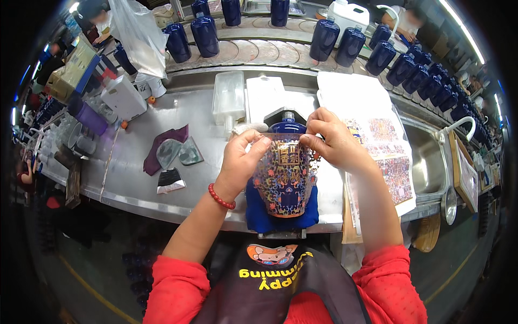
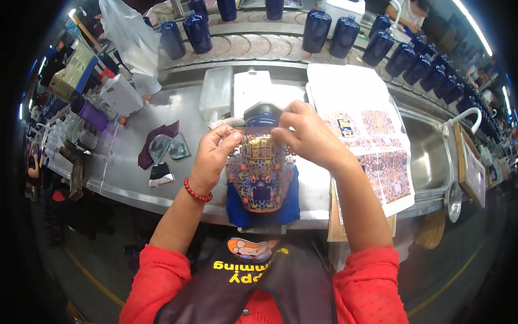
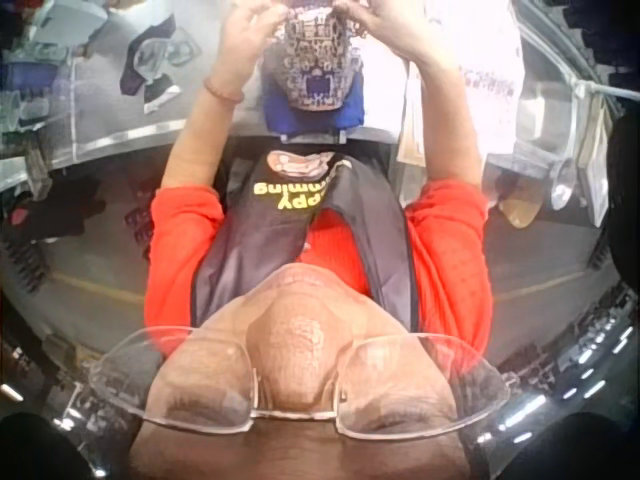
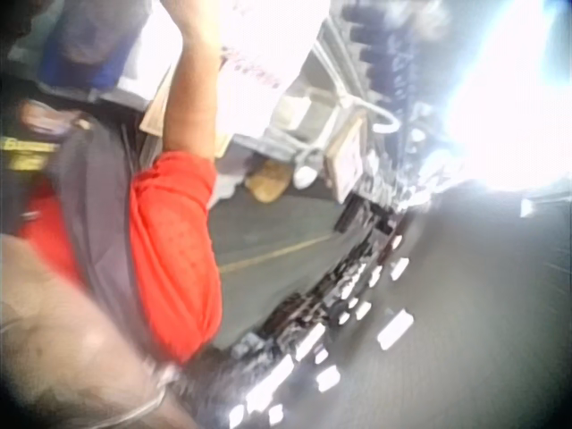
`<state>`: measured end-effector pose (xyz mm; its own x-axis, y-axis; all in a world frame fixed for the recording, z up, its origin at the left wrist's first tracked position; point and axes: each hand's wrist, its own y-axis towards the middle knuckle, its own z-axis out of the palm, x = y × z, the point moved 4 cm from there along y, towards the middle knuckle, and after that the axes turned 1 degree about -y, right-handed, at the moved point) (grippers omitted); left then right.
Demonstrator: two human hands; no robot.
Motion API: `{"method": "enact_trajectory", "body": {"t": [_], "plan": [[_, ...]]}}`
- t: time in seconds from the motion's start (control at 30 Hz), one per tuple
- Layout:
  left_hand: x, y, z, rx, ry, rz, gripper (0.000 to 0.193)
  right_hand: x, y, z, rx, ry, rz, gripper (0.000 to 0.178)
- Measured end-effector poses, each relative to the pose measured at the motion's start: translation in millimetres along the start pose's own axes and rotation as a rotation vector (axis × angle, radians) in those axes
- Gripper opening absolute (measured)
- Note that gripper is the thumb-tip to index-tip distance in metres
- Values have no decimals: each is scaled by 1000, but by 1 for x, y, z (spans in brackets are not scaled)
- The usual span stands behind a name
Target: The person applies decorative stickers to a dark blue cylindrical container. They peel stickers from a sheet, position them on the container, and smooth them with a green tool. The container is rotated to apply stickers around its surface.
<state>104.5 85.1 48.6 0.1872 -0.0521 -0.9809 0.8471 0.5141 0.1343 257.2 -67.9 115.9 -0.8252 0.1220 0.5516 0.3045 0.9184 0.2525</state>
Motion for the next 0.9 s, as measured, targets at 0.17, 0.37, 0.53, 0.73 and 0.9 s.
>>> {"method": "enact_trajectory", "body": {"t": [0.17,0.37,0.53,0.73,0.9], "plan": [[12,10,-1,39,-67,-47,14,-12,-1,5,1,91,88,30],[19,14,0,-5,-107,-41,15,-26,0,12,-6,254,185,24],[2,0,-7,-199,355,283,30,-1,-17,-2,-409,-140,37,17],[2,-29,10,23,737,425,64,17,-49,36,-226,9,22,55],[8,-33,11,0,696,417,65,4,-53,46,-260,29,9,57]]}}
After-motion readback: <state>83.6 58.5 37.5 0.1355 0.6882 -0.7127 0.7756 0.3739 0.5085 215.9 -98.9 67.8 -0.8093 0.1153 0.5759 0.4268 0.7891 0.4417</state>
